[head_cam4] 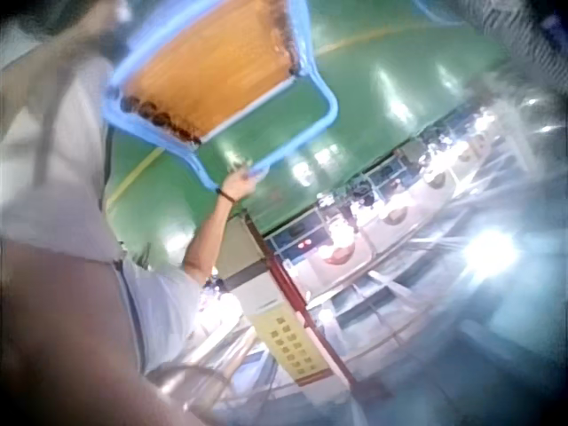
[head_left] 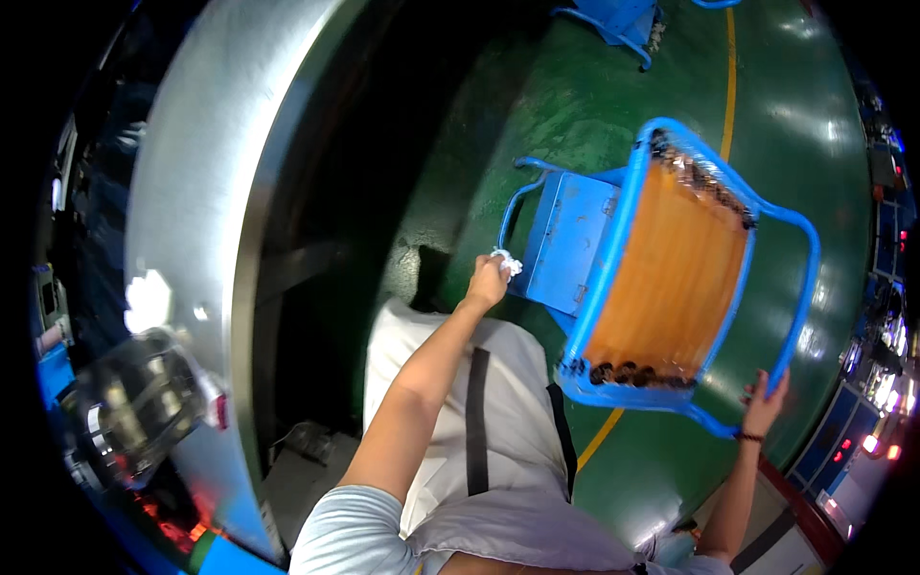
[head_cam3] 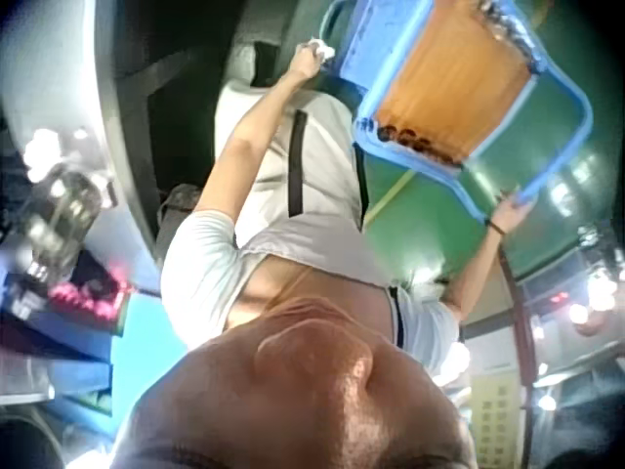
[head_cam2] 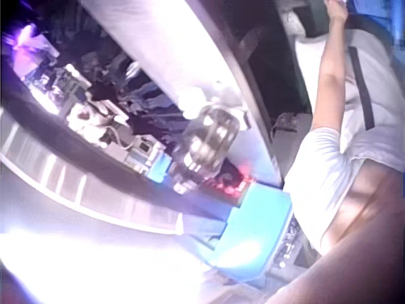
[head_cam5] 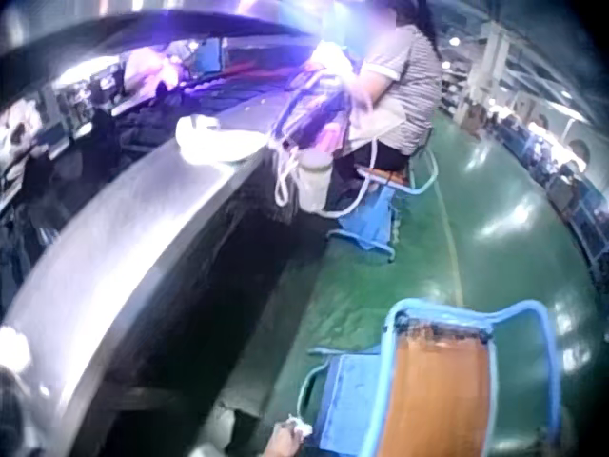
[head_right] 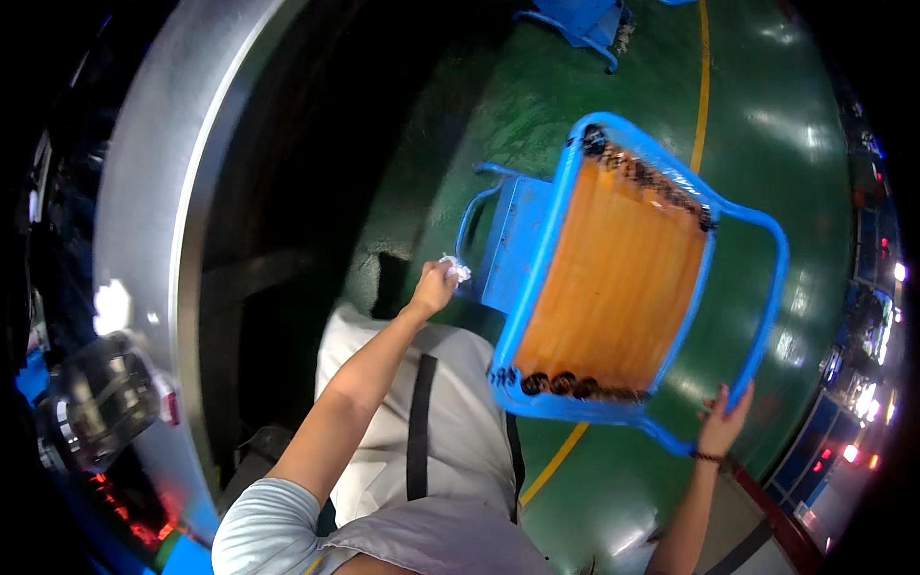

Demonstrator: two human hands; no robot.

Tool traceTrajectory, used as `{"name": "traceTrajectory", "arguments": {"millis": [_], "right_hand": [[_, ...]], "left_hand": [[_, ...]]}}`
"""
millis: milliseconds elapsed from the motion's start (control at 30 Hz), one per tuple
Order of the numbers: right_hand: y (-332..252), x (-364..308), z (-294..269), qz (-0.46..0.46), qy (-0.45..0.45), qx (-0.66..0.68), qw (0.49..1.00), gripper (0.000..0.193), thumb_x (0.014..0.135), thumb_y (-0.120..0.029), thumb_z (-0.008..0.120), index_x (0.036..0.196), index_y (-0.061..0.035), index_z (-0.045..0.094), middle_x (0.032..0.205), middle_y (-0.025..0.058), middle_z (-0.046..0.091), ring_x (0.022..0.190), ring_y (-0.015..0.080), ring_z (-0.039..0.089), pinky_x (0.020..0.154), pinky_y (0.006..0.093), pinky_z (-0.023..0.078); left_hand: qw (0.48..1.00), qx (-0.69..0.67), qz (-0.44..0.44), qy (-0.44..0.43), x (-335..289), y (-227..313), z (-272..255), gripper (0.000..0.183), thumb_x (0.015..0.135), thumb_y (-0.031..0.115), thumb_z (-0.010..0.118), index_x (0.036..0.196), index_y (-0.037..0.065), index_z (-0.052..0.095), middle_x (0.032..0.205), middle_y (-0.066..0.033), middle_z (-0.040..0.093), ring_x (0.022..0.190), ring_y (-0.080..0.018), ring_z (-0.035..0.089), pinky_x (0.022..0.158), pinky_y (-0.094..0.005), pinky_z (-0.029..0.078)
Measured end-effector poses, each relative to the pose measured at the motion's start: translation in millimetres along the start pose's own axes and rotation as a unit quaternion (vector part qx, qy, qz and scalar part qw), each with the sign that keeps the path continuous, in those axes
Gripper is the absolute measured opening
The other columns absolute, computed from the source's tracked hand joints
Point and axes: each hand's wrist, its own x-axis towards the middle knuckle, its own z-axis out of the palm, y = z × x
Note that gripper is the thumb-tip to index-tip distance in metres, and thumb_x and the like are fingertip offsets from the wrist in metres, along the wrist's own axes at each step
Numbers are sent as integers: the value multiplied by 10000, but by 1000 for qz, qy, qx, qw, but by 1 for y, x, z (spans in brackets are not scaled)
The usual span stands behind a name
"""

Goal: The person uses a handheld tool to scrape and clean the soles of several shoes on a conveyor belt. After finishing with the shoes, the person wipes down a blue metal equipment frame with a white cloth.

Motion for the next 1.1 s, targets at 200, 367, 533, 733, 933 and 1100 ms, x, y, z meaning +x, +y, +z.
{"name": "traceTrajectory", "arguments": {"millis": [200,367,533,733,933,1100], "right_hand": [[19,6,-14,-21,37,-6,999,424,796,-224,444,1183,-118,308,809,40,500,486,55,393,390,162,309],[16,3,-16,-41,75,-4,996,423,792,-241,458,1178,-124,332,814,29,505,465,22,371,369,133,286],[17,-2,-19,-33,87,-21,995,457,794,-252,452,1188,-74,302,848,39,497,472,20,367,373,127,289],[18,0,-16,-39,99,-31,994,415,805,-246,435,1174,-85,334,832,32,493,468,4,358,374,120,290],[14,-5,-13,-42,82,6,996,414,810,-220,431,1178,-66,321,844,33,492,469,4,363,380,118,301],[13,-5,-12,-45,79,-2,996,423,809,-213,433,1189,-75,306,855,30,500,480,5,370,380,116,300]], "left_hand": [[825,190,520,-115,43,-27,56,263,692,109,468,954,86,481,999,-88,442,914,-252,448,731,-307,416],[633,233,729,-118,77,-58,93,95,638,140,471,723,104,492,879,-20,467,908,-200,434,636,-249,457],[670,281,682,-87,120,-50,106,94,613,115,479,704,109,501,856,-3,477,863,-173,449,659,-235,449],[782,278,548,99,184,12,92,80,626,98,472,692,76,511,788,-44,503,793,-198,473,606,-289,454],[697,242,673,-60,93,-56,106,64,616,104,481,674,81,496,787,-41,493,798,-189,477,622,-274,455],[673,253,690,-78,97,-55,101,68,598,115,484,662,95,482,759,-29,481,777,-161,467,618,-245,445]]}}
